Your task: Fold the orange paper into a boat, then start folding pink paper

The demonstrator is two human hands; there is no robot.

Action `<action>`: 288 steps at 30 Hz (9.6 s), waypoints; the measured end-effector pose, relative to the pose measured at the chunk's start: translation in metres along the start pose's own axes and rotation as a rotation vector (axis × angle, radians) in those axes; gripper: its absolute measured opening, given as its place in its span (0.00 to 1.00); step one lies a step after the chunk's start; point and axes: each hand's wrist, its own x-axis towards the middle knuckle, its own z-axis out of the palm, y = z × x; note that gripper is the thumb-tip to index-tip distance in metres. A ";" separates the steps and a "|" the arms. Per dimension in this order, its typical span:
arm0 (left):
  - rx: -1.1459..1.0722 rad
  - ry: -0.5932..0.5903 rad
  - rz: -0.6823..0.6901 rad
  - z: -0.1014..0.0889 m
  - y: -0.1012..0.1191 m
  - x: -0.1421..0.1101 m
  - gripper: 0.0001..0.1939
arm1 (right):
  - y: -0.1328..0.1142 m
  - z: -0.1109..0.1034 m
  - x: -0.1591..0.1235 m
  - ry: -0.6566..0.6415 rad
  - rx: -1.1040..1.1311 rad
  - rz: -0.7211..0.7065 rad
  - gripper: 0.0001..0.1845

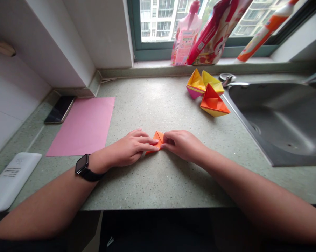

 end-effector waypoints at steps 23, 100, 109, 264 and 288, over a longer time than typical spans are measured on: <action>0.253 -0.099 0.107 -0.013 -0.011 -0.010 0.29 | -0.006 0.007 0.001 0.032 -0.087 0.042 0.16; 0.354 0.033 -0.042 0.039 0.019 0.020 0.30 | 0.051 -0.051 -0.005 -0.102 0.031 0.213 0.16; 0.378 0.072 -0.066 0.039 0.025 0.024 0.25 | 0.023 -0.025 -0.004 -0.052 0.007 0.117 0.05; 0.208 0.207 -0.191 0.025 0.019 0.022 0.16 | 0.050 -0.009 -0.005 0.076 0.505 -0.130 0.16; 0.023 0.493 -0.069 0.023 0.022 0.022 0.21 | 0.038 -0.009 -0.007 0.020 1.157 0.018 0.22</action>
